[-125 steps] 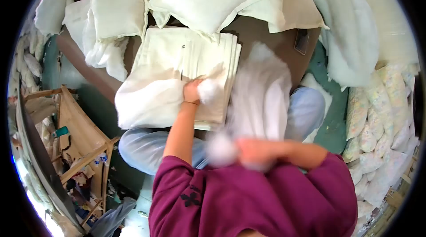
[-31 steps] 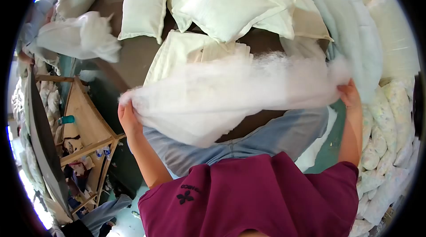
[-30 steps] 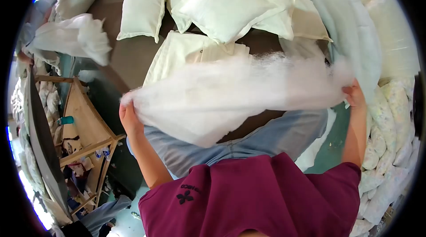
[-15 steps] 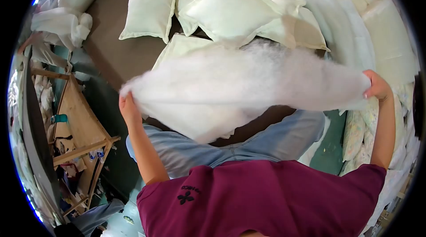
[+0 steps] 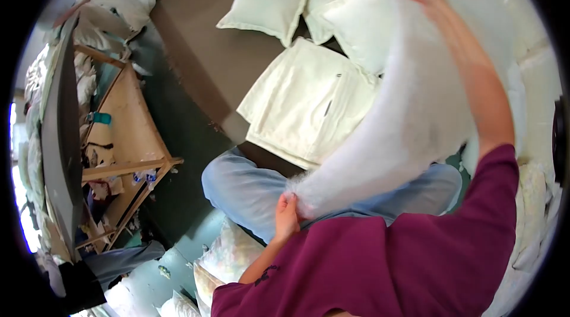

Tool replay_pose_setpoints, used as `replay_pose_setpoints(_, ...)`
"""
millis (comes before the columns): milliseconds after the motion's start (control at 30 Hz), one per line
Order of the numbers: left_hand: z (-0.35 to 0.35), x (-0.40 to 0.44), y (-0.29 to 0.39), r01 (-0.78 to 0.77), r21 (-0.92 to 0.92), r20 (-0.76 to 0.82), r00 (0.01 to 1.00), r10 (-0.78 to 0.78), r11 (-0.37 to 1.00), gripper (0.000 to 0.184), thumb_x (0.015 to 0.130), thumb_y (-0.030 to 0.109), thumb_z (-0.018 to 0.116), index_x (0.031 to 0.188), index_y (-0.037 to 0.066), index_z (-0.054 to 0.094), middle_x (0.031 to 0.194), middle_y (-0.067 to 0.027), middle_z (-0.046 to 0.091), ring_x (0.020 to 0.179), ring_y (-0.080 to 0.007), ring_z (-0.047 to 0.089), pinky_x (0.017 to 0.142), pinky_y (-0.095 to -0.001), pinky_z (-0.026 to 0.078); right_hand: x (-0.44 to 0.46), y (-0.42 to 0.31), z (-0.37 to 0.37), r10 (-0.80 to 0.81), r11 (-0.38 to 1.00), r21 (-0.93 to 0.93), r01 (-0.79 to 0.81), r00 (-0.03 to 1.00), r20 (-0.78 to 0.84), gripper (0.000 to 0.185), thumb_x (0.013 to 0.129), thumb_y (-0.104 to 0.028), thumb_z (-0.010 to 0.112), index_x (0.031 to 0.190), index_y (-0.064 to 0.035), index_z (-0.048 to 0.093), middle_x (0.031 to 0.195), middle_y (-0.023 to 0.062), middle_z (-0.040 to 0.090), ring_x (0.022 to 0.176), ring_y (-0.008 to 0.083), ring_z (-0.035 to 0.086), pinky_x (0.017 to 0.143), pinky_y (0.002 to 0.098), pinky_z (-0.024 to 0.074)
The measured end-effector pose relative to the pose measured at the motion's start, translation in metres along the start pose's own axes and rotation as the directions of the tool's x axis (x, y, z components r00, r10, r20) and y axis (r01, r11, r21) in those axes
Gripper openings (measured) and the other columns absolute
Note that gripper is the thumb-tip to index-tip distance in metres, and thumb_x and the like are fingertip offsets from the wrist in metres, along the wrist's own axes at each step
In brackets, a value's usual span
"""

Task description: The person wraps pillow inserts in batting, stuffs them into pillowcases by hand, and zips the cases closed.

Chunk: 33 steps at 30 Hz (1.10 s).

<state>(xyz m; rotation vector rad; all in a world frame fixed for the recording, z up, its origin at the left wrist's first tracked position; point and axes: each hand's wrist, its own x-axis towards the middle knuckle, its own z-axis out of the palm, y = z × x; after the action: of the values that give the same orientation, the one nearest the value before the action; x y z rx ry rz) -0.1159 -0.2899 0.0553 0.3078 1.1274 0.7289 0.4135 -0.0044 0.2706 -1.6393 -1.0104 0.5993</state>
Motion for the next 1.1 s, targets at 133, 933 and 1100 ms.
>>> replay_pose_setpoints(133,-0.024,-0.005,-0.019,-0.145,-0.1,-0.137,0.982,0.131,0.984,0.015,0.1,0.014,0.044,0.113,0.008,0.05,0.096,-0.0059,0.062,0.078,-0.0174,0.062,0.064,-0.0362,0.055,-0.016,0.026,0.213,-0.025,0.999,0.039,0.015,0.962,0.273,0.03,0.083,-0.018,0.067,0.107,-0.0024,0.055,0.1,0.009,0.061,0.096,0.0209,0.063,0.072,0.0327,0.0564)
replay_pose_setpoints(933,0.052,0.253,0.144,-0.08,0.812,0.074,0.997,0.034,0.578,0.023,0.093,0.01,0.049,0.112,-0.001,0.056,0.099,-0.0149,0.067,0.083,-0.022,0.068,0.072,-0.0331,0.056,-0.309,0.252,-0.011,0.231,0.945,-0.212,-0.251,0.966,-0.111,0.031,0.084,-0.01,0.063,0.114,-0.0011,0.059,0.096,0.0069,0.065,0.088,0.0139,0.06,0.079,0.0264,0.0477)
replay_pose_setpoints(1100,0.132,0.304,0.114,0.08,0.55,0.248,0.935,-0.254,0.831,0.027,0.098,0.017,0.047,0.118,0.0,0.056,0.103,-0.0109,0.067,0.092,-0.0204,0.066,0.079,-0.0331,0.055,-0.402,0.291,-0.053,0.675,0.61,-0.46,-0.645,0.727,-0.123,0.058,0.077,-0.026,0.072,0.126,-0.0002,0.052,0.107,0.0118,0.064,0.095,0.0209,0.062,0.083,0.0337,0.0493)
